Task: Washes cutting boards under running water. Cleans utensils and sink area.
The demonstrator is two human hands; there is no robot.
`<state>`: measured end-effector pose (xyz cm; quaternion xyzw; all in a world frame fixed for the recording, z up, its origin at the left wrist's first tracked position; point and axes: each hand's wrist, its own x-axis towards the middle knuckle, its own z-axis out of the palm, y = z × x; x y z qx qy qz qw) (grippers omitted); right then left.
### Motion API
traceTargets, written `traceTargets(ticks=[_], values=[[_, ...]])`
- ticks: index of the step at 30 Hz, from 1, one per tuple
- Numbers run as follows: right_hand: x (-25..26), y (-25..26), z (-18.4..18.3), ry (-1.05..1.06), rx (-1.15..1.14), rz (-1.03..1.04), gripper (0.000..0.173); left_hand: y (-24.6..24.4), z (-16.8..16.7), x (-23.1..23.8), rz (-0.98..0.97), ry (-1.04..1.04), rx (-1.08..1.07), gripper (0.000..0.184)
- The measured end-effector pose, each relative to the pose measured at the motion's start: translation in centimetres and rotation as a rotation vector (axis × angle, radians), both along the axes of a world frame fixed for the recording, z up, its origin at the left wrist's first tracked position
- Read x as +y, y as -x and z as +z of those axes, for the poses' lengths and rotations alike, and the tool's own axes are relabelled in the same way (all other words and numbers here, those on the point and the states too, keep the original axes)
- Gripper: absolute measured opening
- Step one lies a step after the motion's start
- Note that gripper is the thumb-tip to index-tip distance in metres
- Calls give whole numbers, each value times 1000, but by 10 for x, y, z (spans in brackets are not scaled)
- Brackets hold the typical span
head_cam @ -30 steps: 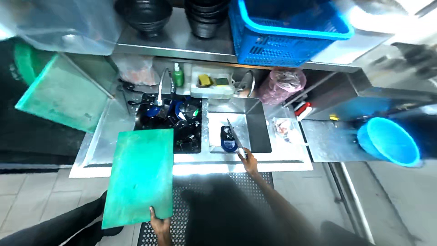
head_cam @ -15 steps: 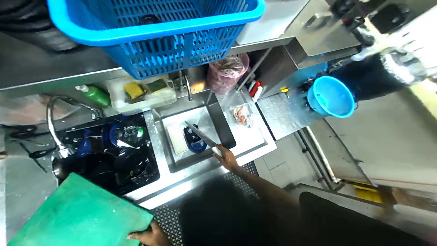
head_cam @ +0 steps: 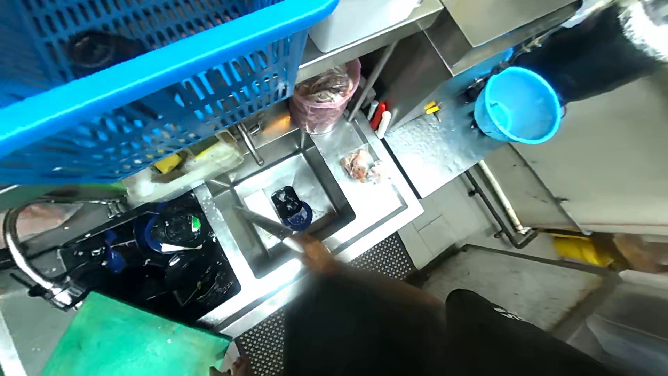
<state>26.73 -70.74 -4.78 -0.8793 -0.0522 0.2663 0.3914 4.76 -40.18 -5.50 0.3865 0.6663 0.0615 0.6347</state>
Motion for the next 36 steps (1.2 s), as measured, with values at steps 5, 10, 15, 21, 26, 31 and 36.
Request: traceTargets(ticks=[5, 10, 15, 21, 26, 31, 36], values=[[22, 13, 48, 45, 52, -16, 52, -91, 53, -74, -409, -64, -163, 43], [25, 22, 76, -55, -51, 4, 51, -225, 45, -137, -712, 34, -264, 25], [-27, -63, 86, -77, 72, 101, 50, -267, 16, -149, -720, 155, -179, 22], [-37, -277, 13, -215, -286, -181, 52, -271, 0, -147, -824, 364, -98, 21], [-2, -391, -48, -230, -475, -55, 50, -307, 2, -143, -836, 457, -108, 26], [-15, -369, -79, -283, -459, -18, 33, -361, 16, -146, -829, 465, -85, 24], [-24, -368, -76, -276, -556, -52, 60, -426, -3, -160, -897, 480, -82, 23]])
